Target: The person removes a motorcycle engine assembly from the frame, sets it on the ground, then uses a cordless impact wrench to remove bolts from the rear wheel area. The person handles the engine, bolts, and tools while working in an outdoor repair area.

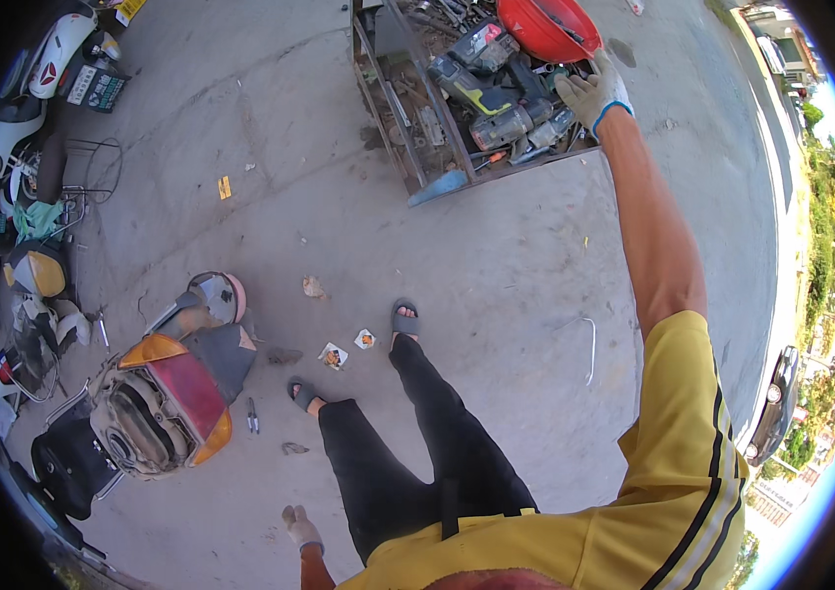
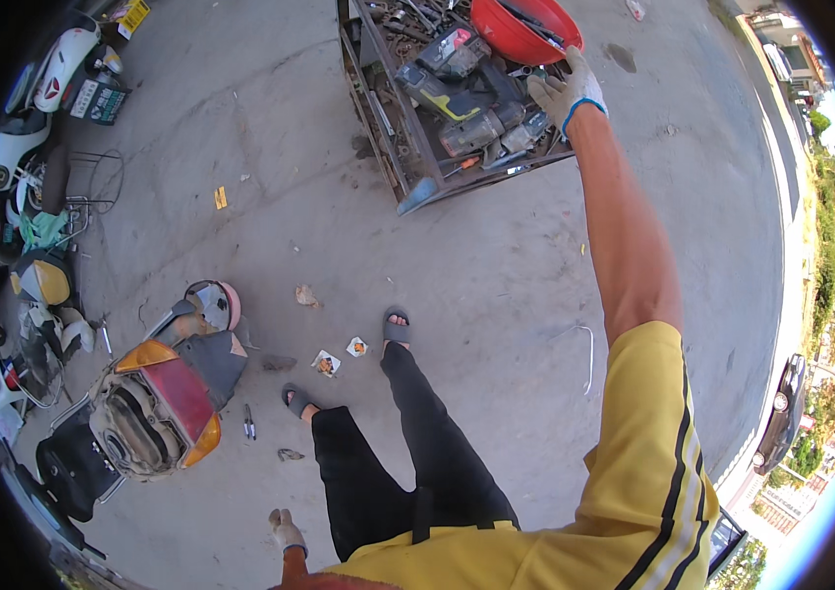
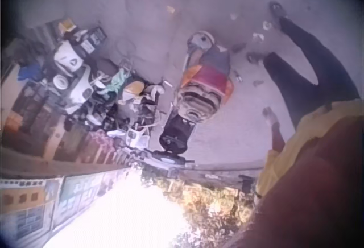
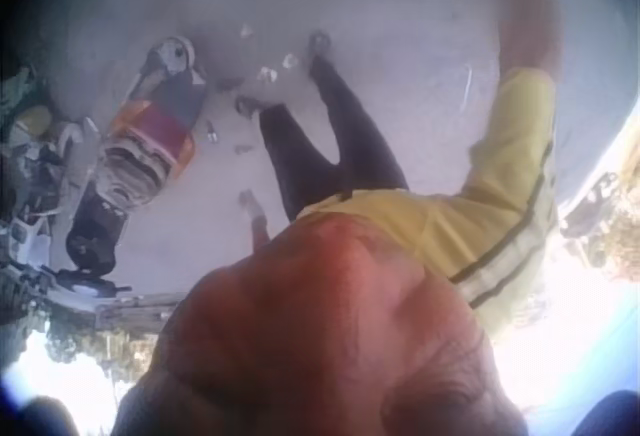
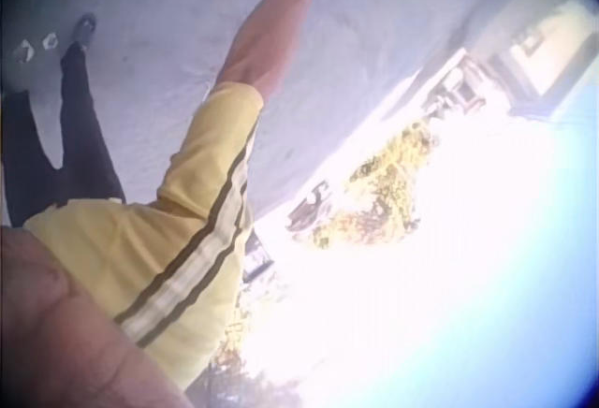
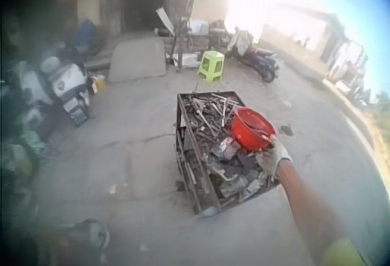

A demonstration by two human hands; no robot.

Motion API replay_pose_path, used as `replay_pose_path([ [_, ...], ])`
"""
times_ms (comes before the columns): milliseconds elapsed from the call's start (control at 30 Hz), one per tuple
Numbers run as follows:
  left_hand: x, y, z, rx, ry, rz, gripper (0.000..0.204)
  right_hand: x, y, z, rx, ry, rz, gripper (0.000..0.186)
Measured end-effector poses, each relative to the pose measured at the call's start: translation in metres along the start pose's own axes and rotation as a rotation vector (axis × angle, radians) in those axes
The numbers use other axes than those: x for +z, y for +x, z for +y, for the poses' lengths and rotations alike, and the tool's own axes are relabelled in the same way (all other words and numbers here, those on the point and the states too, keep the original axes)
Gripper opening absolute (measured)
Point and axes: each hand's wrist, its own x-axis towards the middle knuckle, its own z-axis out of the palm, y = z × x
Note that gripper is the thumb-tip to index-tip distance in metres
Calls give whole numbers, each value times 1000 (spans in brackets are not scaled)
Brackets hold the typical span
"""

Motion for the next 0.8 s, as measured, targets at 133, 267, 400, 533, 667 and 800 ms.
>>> replay_pose_path([
  [133,-11,-52,21,-43,-57,-20,47,-3,39,-2,105,-201,-116,67],
  [267,16,-55,-5,-109,-101,-24,43,-2,50,-19,210,-238,-229,66],
  [400,31,-66,7,-125,-3,-73,41,-8,47,-34,170,-307,-192,65],
  [533,37,-81,8,-109,-62,-56,41,4,40,-20,243,-216,-227,80],
  [667,33,-107,20,-122,-192,23,44,-24,107,-11,-84,-694,-628,74],
  [800,64,-77,77,1,-50,-90,49,-147,248,-72,-1636,-1944,-670,55],
])
